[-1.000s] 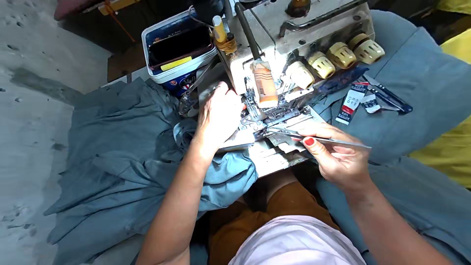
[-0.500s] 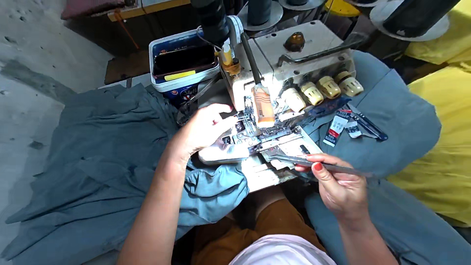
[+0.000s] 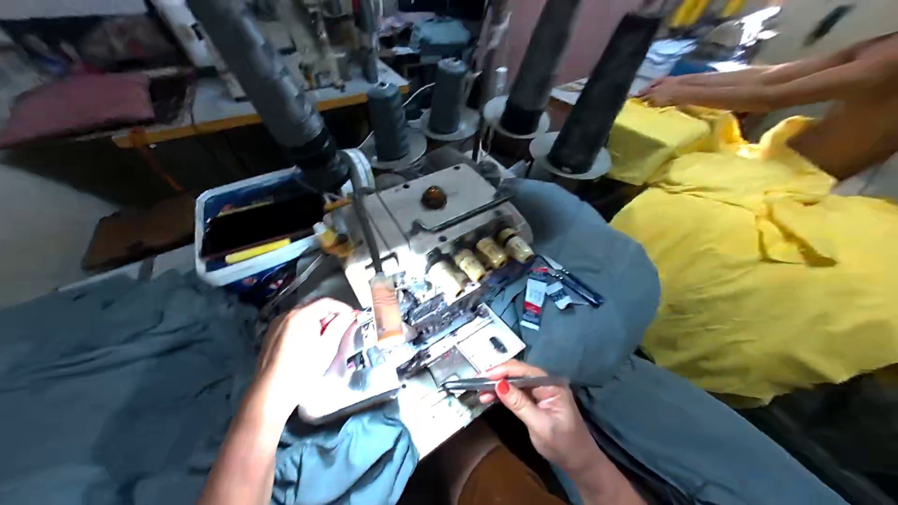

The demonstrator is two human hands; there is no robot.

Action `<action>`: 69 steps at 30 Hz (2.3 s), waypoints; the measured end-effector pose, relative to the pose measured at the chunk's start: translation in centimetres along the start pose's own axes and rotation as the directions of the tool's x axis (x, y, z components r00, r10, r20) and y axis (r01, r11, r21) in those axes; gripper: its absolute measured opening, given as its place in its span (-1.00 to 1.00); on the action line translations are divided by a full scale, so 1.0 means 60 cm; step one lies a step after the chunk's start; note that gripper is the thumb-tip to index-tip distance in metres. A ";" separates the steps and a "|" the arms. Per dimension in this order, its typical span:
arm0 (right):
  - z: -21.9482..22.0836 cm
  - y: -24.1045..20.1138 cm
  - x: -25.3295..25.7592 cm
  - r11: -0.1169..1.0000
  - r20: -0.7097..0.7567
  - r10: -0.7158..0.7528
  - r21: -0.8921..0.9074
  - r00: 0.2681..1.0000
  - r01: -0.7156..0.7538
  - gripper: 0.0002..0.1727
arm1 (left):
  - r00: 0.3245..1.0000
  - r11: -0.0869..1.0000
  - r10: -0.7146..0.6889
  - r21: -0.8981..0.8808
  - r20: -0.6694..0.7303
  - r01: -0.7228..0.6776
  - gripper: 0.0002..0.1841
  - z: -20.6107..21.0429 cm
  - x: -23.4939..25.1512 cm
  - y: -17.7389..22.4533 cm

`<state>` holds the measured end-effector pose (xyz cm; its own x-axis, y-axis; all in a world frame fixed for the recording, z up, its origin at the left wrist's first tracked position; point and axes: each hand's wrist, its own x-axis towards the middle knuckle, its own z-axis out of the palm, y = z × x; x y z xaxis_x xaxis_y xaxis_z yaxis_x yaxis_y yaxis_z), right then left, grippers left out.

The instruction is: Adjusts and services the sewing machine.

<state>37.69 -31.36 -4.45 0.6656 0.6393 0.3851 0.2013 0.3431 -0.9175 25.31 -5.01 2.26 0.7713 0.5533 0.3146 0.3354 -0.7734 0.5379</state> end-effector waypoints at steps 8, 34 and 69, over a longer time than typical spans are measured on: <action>0.001 0.000 -0.013 0.998 -0.007 0.051 0.046 0.999 -0.050 -0.82 | 1.000 1.000 -0.017 0.016 -0.012 0.017 -0.81 -0.003 0.003 0.006; -0.014 0.046 -0.011 0.710 0.003 -0.421 -0.621 0.907 0.332 -0.72 | 0.936 0.994 0.056 0.112 -0.347 -0.018 -0.72 0.018 -0.040 -0.039; 0.107 0.033 0.046 0.866 -0.038 -0.216 -0.470 0.976 0.173 -0.83 | 0.843 0.972 -0.203 -0.205 -0.498 0.113 -0.74 0.072 -0.059 -0.029</action>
<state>35.31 -24.52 -4.59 0.6334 0.5232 0.5702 0.6272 0.0845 -0.7742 24.33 -6.94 -3.16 0.3134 0.7773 0.5455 0.3020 -0.6262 0.7188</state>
